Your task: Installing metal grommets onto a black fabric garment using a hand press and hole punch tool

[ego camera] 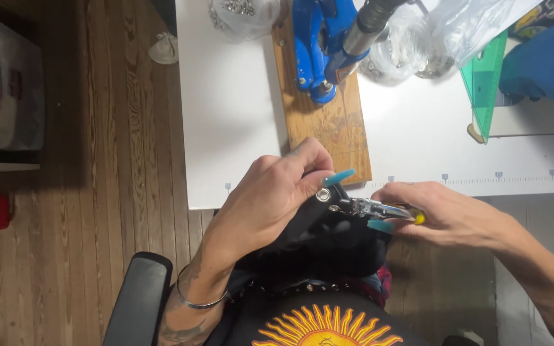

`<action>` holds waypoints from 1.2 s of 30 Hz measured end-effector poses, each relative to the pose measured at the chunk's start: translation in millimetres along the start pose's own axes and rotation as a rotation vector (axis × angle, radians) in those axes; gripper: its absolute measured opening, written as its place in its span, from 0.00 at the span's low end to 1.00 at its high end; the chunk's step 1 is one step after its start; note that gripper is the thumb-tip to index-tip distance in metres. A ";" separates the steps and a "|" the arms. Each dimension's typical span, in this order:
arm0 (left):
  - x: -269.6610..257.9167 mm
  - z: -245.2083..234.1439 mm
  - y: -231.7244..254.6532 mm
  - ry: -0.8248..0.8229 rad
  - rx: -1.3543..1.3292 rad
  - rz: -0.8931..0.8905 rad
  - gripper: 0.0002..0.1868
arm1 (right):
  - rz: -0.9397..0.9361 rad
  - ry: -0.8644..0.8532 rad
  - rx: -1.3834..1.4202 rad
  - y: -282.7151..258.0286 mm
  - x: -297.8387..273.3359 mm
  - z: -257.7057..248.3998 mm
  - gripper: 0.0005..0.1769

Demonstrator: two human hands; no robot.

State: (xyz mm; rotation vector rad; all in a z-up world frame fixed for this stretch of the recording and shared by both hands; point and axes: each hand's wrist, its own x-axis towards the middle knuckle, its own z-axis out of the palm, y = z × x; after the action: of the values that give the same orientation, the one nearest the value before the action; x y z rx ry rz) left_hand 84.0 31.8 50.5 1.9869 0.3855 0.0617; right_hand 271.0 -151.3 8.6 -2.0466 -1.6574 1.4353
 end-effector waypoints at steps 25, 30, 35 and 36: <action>-5.8 -39.2 12.6 -0.042 -0.143 0.035 0.10 | -0.573 0.632 -0.717 -56.0 15.2 -26.7 0.21; -5.1 -40.3 14.1 -0.051 -0.152 0.014 0.10 | -0.555 0.633 -0.653 -58.1 13.8 -24.8 0.18; -5.5 -39.9 13.3 -0.051 -0.124 0.020 0.09 | -0.536 0.618 -0.604 -62.8 15.8 -24.3 0.19; -5.2 -40.3 13.6 -0.051 -0.123 0.021 0.09 | -0.537 0.619 -0.605 -60.5 16.2 -24.1 0.19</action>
State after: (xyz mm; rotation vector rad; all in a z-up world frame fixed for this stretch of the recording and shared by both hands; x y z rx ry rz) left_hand 73.8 60.2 80.9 1.8673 0.3204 0.0472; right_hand 246.2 -104.5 49.9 -1.7652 -2.2203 0.1065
